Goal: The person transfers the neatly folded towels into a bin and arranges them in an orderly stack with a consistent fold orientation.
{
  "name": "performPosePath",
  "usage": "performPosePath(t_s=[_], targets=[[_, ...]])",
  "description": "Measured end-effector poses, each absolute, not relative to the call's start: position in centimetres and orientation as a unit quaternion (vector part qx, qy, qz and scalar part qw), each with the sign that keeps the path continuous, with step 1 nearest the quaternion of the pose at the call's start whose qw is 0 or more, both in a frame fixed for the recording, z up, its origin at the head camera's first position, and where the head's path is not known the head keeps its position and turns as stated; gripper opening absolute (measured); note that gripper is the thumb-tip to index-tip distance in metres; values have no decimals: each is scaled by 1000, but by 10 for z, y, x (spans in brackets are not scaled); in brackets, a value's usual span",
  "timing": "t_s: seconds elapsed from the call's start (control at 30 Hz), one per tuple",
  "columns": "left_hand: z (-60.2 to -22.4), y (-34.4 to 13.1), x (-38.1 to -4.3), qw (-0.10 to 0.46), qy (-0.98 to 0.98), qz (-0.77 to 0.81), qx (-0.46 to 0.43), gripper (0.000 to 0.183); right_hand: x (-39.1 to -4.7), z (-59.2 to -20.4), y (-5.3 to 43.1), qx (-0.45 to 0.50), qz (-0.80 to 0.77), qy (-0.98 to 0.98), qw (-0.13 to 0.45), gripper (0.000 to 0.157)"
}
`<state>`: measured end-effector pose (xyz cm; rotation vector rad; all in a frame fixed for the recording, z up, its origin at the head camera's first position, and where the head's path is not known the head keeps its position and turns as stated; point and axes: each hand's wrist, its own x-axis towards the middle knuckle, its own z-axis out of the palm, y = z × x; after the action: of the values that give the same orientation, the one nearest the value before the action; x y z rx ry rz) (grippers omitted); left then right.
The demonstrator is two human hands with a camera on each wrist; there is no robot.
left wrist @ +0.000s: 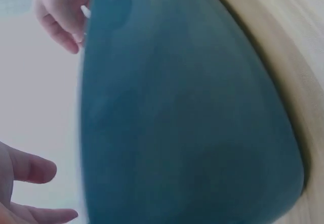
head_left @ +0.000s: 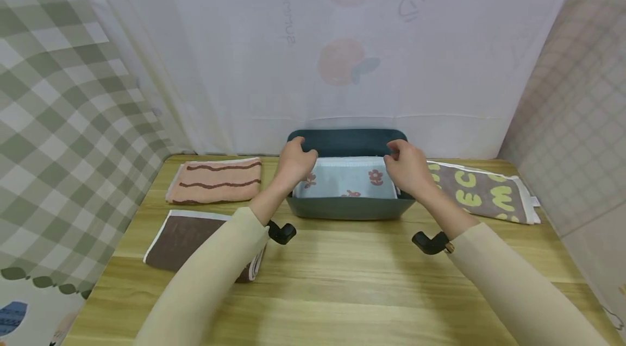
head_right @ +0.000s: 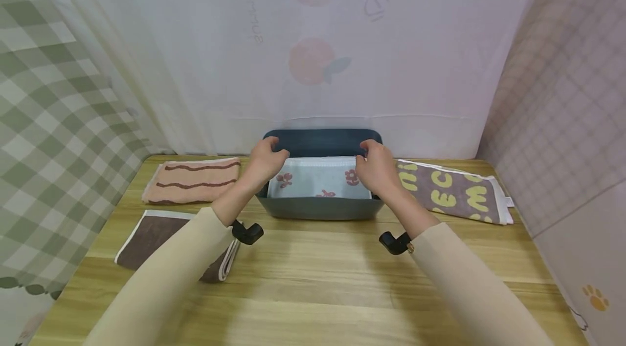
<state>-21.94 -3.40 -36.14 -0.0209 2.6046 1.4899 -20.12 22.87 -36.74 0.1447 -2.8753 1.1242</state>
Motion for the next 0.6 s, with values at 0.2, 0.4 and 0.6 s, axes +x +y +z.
performPosePath(t_s=[0.2, 0.4, 0.6], targets=[[-347, -46, -210, 68, 853, 517, 20, 55, -191, -356, 227, 42, 398, -916, 16, 42], [-342, -65, -202, 42, 865, 497, 63, 54, -176, -353, 221, 51, 406, -912, 33, 41], [-339, -91, -192, 10, 876, 478, 61, 53, -162, -353, 209, 68, 414, -906, 58, 39]])
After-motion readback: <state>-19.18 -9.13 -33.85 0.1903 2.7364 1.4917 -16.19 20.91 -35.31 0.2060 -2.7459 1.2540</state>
